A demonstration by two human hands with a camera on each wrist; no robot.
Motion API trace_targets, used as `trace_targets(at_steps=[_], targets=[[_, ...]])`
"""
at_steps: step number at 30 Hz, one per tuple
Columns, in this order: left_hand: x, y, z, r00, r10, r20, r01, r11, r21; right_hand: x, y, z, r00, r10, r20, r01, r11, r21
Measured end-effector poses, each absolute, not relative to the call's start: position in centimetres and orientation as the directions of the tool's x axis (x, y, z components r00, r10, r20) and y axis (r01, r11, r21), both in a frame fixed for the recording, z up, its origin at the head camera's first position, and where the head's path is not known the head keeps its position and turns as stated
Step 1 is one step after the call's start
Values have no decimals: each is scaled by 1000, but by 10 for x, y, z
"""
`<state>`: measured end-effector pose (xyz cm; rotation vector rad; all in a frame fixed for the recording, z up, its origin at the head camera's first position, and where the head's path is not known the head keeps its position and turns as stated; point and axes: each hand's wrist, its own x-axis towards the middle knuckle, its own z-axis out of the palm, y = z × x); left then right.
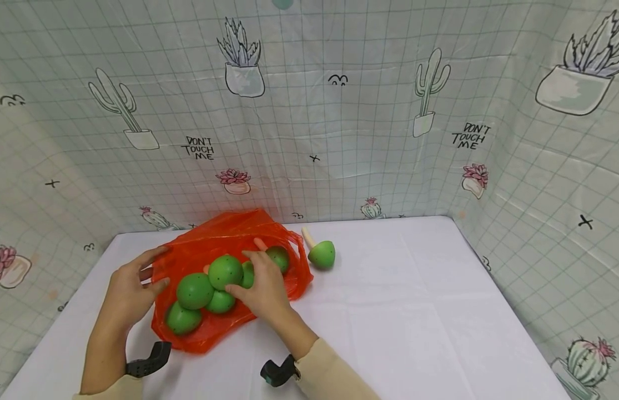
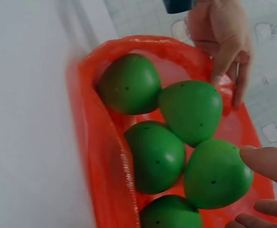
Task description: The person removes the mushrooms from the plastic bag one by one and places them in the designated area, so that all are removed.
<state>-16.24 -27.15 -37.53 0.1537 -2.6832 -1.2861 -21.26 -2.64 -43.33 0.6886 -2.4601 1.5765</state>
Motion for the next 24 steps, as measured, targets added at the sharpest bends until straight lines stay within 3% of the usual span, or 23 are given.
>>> trace_targets(at_steps=[9,24], targets=[[-164,-273,-377,-982,-155,105,-17,629,777,-216,-30,-442,-876,-300,378,-473,378,-796],[-163,-272,-377,-983,-162,92,-29,624,781,-217,-37,-446,-901,-311,301,-414,417,-809]])
